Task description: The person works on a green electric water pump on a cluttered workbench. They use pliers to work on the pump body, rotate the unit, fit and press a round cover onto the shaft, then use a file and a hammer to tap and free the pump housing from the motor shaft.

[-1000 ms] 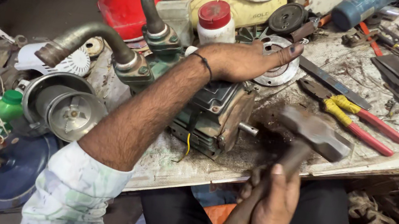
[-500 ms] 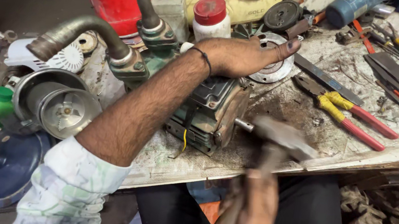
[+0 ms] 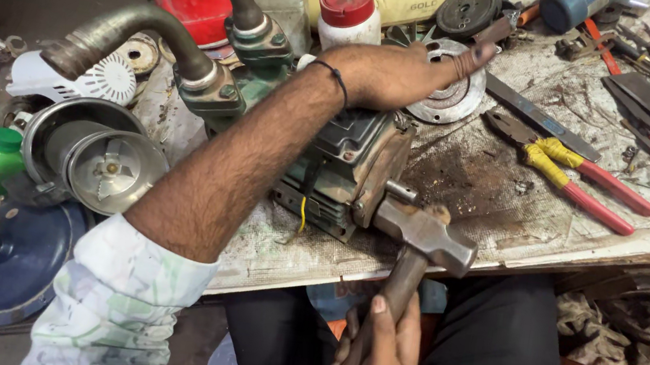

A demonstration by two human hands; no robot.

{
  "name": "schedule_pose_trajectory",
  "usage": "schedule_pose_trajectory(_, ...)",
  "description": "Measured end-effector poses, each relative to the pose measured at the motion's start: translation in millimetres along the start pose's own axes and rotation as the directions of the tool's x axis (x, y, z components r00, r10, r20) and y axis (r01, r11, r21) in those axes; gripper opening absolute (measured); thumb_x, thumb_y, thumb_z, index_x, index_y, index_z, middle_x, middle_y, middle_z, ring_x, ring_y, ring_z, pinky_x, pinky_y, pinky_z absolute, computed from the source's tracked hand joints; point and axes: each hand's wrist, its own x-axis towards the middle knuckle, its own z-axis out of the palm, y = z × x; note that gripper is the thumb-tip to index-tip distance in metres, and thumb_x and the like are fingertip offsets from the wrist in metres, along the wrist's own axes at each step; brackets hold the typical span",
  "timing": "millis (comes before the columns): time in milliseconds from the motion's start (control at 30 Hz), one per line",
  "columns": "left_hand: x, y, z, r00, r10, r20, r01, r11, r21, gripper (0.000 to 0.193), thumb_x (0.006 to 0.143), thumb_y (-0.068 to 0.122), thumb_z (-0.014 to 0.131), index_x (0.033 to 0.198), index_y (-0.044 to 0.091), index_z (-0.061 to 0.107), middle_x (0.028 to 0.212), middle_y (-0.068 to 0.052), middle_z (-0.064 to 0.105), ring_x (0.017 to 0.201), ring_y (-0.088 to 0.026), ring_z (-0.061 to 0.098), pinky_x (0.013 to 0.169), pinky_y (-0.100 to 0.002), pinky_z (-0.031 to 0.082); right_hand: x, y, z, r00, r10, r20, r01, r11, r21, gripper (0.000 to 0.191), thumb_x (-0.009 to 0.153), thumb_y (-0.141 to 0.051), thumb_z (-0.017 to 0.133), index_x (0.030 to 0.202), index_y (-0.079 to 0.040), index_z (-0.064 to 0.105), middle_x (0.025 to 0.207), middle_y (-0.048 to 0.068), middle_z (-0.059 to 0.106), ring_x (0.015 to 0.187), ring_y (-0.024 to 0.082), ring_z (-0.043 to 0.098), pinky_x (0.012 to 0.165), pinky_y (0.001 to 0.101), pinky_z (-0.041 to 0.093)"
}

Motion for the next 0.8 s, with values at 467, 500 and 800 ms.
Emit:
schedule_pose_trajectory(467,-1,-2,-2,0.998,0.05,-0.027,-0.05,0.999,-0.004,0.141,0.069,0.101,0.007,0.139,-0.013,0.053,0.142,-0.037,0.054,0.14,-0.044,0.05,0.116,-0.052,0.039,16,51,-36,0.919,-0.369,0.138,0.361,0.929,0.082,0.057,0.097,-0.016,0.054,0.145,0.006,0.035,0.071,0.016,0.056,0.043,0.018,0.052,0.038,0.0293,0.045)
schedule_pose_trajectory(500,-1,-2,-2,0.995,0.083,-0.055,-0.084,0.996,-0.02,0.143,0.072,0.103,0.009,0.139,-0.017,0.049,0.142,-0.039,0.05,0.14,-0.046,0.048,0.117,-0.051,0.038,18,55,-38,0.858,-0.492,0.146,0.468,0.867,0.169,0.054,0.101,-0.017,0.053,0.146,0.005,0.033,0.076,0.016,0.058,0.048,0.019,0.055,0.043,0.0302,0.048)
schedule_pose_trajectory(800,-6,5,0,0.998,0.012,-0.056,-0.01,0.999,0.03,0.142,0.072,0.102,0.009,0.14,-0.017,0.045,0.144,-0.039,0.047,0.138,-0.044,0.05,0.116,-0.05,0.038,39,64,-45,0.614,-0.723,0.317,0.788,0.581,-0.203,0.056,0.105,-0.003,0.052,0.154,0.005,0.024,0.115,0.033,0.057,0.089,0.04,0.064,0.076,0.0441,0.056)
